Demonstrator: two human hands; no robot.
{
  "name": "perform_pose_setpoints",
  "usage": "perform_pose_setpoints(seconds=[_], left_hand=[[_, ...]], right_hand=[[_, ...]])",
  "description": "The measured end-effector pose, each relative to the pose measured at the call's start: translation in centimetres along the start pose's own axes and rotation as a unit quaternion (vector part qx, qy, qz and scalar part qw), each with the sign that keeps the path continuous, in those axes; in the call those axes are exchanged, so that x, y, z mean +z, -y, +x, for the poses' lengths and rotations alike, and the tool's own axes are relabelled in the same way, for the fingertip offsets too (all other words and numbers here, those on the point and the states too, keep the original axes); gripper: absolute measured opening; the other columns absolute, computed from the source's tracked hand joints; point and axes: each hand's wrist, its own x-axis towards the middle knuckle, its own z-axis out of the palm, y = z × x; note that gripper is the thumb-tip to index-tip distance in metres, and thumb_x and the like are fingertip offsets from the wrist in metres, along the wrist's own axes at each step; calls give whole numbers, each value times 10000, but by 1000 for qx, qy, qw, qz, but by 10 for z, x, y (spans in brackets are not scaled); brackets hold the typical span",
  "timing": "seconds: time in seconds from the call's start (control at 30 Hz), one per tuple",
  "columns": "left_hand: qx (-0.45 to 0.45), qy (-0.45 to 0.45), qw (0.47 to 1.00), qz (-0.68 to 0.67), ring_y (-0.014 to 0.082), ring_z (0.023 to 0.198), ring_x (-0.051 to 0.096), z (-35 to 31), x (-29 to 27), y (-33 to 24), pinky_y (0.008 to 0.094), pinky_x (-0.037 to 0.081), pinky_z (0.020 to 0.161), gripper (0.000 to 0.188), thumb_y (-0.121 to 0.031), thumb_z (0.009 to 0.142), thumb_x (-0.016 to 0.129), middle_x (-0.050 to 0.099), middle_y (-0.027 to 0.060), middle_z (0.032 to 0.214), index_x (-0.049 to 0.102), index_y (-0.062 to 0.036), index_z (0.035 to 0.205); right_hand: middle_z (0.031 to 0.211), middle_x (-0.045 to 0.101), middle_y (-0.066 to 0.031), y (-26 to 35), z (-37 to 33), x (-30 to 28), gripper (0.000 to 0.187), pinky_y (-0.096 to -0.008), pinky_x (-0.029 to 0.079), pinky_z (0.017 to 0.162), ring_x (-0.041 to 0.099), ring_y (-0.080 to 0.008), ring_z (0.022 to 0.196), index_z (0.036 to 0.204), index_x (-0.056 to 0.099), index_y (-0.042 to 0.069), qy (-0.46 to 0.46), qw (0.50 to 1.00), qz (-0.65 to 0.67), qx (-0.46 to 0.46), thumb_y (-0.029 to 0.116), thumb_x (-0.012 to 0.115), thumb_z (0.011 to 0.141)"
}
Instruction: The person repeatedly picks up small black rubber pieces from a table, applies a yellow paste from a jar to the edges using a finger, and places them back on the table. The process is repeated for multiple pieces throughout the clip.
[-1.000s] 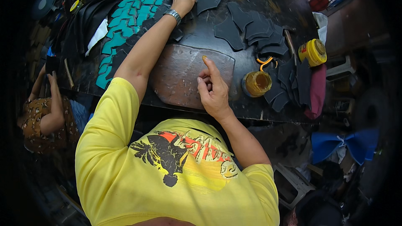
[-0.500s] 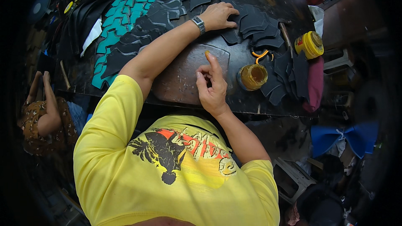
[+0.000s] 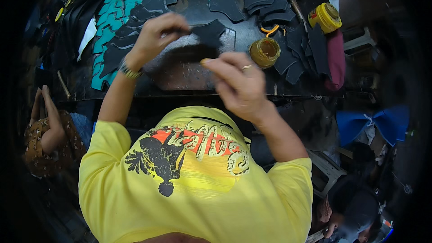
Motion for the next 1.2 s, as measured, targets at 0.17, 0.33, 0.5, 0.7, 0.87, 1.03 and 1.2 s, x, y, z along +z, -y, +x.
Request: perform_pose_setpoints(seconds=[0.17,0.33,0.5,0.7,0.87,1.03,1.2], left_hand=[[-117,44,986,114,293,1084,663,-57,-25,-13,349,508,947,325,151,787,552,685,104,1124,695,-12,1030],[-126,-40,974,187,320,1074,658,-56,-13,-26,364,497,947,396,140,793,464,676,128,1126,688,-21,1077],[-133,-82,967,201,316,1037,666,-41,0,-25,378,518,873,294,-6,884,541,676,122,1136,690,-61,1130],[-11,-94,944,316,331,893,660,-37,27,-9,380,525,828,448,-264,793,797,667,147,1103,667,-38,1157],[-113,-53,969,213,302,851,659,-33,27,-12,364,514,803,436,-225,726,856,680,116,946,648,-33,1057],[-151,-10,984,-91,120,790,624,-31,37,-29,280,505,737,358,-195,798,821,683,52,872,655,-9,1055],[-227,77,912,-334,45,772,598,-35,53,-40,236,508,696,276,-207,944,697,685,-10,876,680,22,1097]], right_hand=[[1127,608,-146,-4,14,-83,426,-411,473,911,577,-315,1089,1058,713,78,32,956,-271,109,-100,569,699],[1234,606,-139,-20,17,-97,360,-453,392,1052,503,-339,1265,1030,717,93,146,901,-388,127,-56,592,727],[1205,619,-130,-28,18,-90,261,-459,362,1092,482,-335,1298,942,737,86,189,886,-406,119,-39,637,736],[1160,622,-121,-30,20,-85,252,-446,385,1063,506,-334,1262,920,730,74,168,901,-383,115,-64,640,730],[1117,618,-122,0,25,-83,293,-372,454,965,585,-306,1126,938,723,76,44,947,-297,116,-109,612,740],[1130,619,-84,23,20,-43,310,-272,463,881,585,-145,1007,1138,667,-24,-122,988,16,91,-129,583,859],[1197,561,-73,7,7,0,439,-260,456,888,574,-130,1009,1191,672,33,-72,970,152,177,-160,539,820]])
